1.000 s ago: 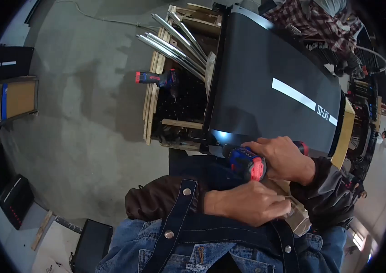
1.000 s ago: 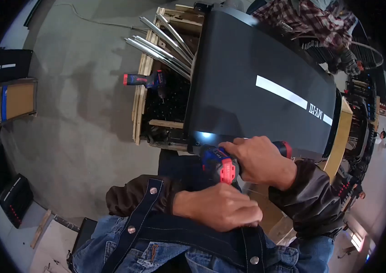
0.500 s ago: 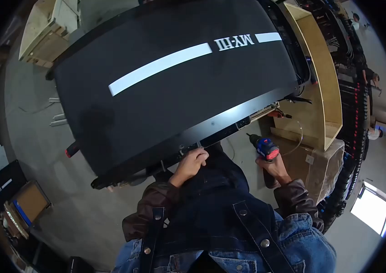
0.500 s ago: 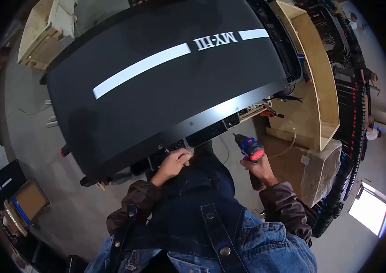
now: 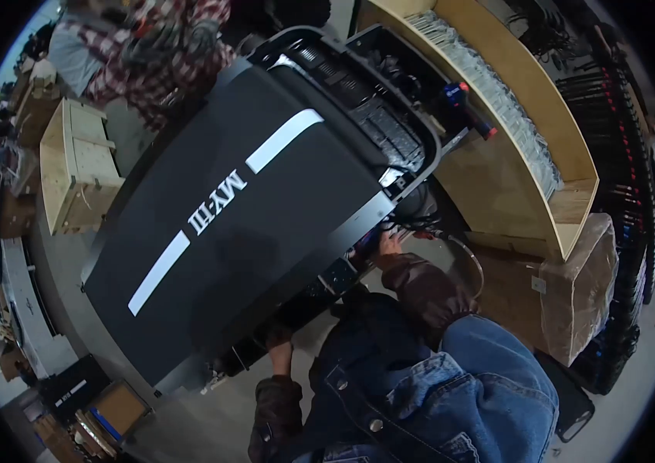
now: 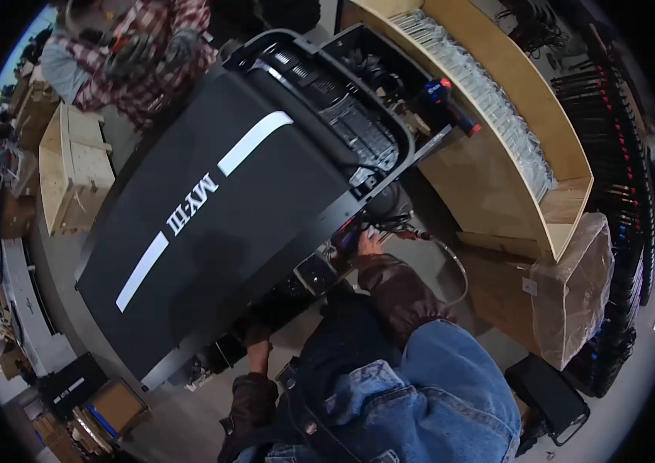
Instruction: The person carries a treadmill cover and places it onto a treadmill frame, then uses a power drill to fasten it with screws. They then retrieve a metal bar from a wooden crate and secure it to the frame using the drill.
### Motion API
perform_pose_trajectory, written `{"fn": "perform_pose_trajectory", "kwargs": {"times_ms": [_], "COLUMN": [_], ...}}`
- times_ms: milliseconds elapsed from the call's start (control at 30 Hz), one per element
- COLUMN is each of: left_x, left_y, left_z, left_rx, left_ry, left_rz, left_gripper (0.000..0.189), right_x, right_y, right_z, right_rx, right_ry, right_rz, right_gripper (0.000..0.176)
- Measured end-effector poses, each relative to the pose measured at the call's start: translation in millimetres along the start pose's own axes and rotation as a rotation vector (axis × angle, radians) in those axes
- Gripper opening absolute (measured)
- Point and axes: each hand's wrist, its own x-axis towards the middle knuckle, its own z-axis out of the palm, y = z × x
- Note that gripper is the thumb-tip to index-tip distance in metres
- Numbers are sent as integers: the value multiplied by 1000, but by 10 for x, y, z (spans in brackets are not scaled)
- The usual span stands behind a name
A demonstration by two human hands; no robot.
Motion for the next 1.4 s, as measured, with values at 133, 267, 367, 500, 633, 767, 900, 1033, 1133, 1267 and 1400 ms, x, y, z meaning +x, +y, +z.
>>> {"fn": "perform_pose_trajectory", "kwargs": {"times_ms": [133, 267, 367, 500, 633, 767, 900, 1033, 1133, 1267, 1400], "left_x": [-282, -676, -965, -1478, -1770, -1974, -1433, 249, 1210, 1400, 1334], "left_y": [198, 911, 1286, 1918, 2714, 4573, 6613, 8072, 8416, 8376, 8450], "left_z": [367, 1044, 1720, 2476, 3012, 3535, 4463, 5523, 5760, 5844, 5824], "left_rx": [-156, -148, -203, -240, -181, -83, 90, 438, 780, 786, 967], "left_ry": [42, -33, -150, -406, -614, -628, -457, -26, 86, 106, 74], "left_rz": [156, 218, 388, 398, 504, 601, 934, 1438, 1493, 1324, 1203], "left_gripper": [25, 27, 29, 25, 25, 24, 22, 17, 18, 20, 19], "right_x": [51, -22, -257, -295, 505, 1823, 3545, 5101, 5940, 6760, 7764], "right_y": [-28, 350, 714, 1017, 1465, 1733, 1914, 1804, 1546, 984, 639], "right_z": [156, -188, -815, -2232, -3433, -4532, -4965, -4719, -4562, -4380, -3545], "right_rx": [42, -43, 74, 396, 660, 1313, 1353, 1135, 1101, 1087, 1173], "right_ry": [23, -187, -355, -727, -362, -89, -37, -253, -421, -320, -266], "right_rz": [34, -233, -488, -736, -635, -234, -27, 50, 28, 132, 318], "right_gripper": [63, 51, 48, 42, 42, 29, 26, 20, 22, 26, 34]}}
